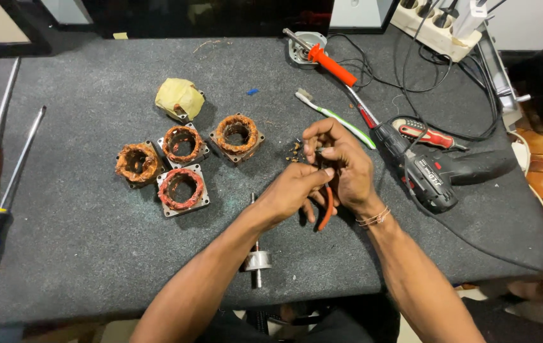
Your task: Repairing small electric motor stators by manipulating and connecting wires using pliers
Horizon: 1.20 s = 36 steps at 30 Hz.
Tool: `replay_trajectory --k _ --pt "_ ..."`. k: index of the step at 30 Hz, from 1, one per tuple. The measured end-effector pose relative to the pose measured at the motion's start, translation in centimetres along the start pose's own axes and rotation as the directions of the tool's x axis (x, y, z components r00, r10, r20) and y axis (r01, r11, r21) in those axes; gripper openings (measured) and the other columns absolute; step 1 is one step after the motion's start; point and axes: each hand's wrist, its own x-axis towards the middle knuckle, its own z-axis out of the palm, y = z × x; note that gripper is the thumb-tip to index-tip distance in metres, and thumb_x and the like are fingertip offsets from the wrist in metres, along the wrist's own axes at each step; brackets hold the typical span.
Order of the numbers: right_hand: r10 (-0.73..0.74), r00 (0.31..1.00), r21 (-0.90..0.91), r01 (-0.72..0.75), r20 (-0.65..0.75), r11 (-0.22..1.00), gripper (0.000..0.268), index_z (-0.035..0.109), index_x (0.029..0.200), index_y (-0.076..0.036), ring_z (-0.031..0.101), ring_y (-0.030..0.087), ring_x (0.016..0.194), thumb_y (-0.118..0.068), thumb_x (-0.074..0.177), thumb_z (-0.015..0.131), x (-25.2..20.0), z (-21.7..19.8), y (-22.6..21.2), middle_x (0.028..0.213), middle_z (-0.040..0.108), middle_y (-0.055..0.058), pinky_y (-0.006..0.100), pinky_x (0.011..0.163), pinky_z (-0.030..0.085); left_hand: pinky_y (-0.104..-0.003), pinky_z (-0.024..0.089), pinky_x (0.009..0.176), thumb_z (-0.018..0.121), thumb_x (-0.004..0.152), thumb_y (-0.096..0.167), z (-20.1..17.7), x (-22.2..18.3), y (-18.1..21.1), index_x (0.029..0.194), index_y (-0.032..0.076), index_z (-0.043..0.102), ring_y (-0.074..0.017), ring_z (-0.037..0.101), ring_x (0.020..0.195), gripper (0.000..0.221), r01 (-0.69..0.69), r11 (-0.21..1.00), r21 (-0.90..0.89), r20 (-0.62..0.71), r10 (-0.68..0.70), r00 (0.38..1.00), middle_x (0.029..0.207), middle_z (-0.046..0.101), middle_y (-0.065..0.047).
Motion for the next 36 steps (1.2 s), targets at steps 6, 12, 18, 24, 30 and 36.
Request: replay_trajectory --k 6,12,18,24,30,36 --pt "0.036 0.998 0.085 -0.032 -0.053 0.996 0.048 0.055 0.115 0.009 0.053 0.020 0.078 -0.019 0.077 0.048 -0.1 -0.2 0.9 0.084 0.050 0.012 0.030 0.071 0.044 -0.035 0.058 0.035 0.061 0.101 0.027 -0.2 0.5 -0.6 0.075 0.007 0.047 -0.0348 0.074 0.067 0.035 0.074 0.996 -0.041 -0.083 -0.077 0.994 0.065 0.045 -0.002" --pt "0.067 0.996 0.176 -0.054 -0.064 0.983 0.047 0.053 0.116 0.009 0.052 0.018 0.080 -0.015 0.077 0.048 0.1 0.2 0.9 0.085 0.046 0.008 0.030 0.071 0.044 -0.041 0.060 0.037 0.061 0.101 0.029 -0.3 0.7 -0.5 0.079 0.004 0.048 -0.0390 0.074 0.071 0.036 0.103 0.994 -0.046 -0.107 -0.107 0.988 0.074 0.062 -0.019" --pt "0.026 0.997 0.031 -0.023 -0.068 0.999 0.044 0.056 0.112 0.007 0.054 0.019 0.080 -0.017 0.076 0.050 -0.1 0.1 0.9 0.084 0.047 0.010 0.029 0.071 0.045 -0.043 0.059 0.036 0.061 0.097 0.024 0.7 -0.3 1.0 0.079 -0.004 0.057 -0.0423 0.070 0.052 0.034 0.145 0.984 0.101 -0.305 -0.108 0.946 0.076 0.064 -0.037" --pt "0.003 0.998 0.021 -0.002 -0.067 1.000 0.043 0.056 0.110 0.007 0.054 0.020 0.080 -0.018 0.076 0.050 -0.1 0.2 0.6 0.083 0.048 0.012 0.031 0.072 0.045 -0.034 0.053 0.030 0.064 0.095 0.026 0.3 -0.2 0.0 0.078 -0.004 0.059 -0.0358 0.066 0.042 0.035 0.029 0.985 0.172 -0.242 0.013 0.970 0.073 0.063 -0.038" --pt "-0.013 0.999 -0.022 0.012 -0.035 1.000 0.045 0.056 0.111 0.006 0.054 0.019 0.080 -0.020 0.075 0.051 -0.2 0.4 0.2 0.083 0.048 0.011 0.029 0.073 0.047 -0.032 0.056 0.036 0.058 0.097 0.025 0.3 0.0 -0.2 0.070 0.005 0.051 -0.0304 0.070 0.052 0.034 0.016 0.992 0.124 -0.095 -0.004 0.995 0.071 0.068 -0.029" --pt "0.004 0.998 0.085 0.001 -0.064 0.996 0.045 0.054 0.114 0.007 0.055 0.017 0.081 -0.017 0.075 0.051 -0.3 -0.1 1.1 0.084 0.047 0.008 0.029 0.070 0.047 -0.045 0.060 0.042 0.059 0.098 0.024 0.5 0.6 -0.7 0.082 -0.001 0.050 -0.0403 0.073 0.067 0.031 0.071 0.997 -0.013 -0.206 -0.072 0.976 0.077 0.062 -0.022"
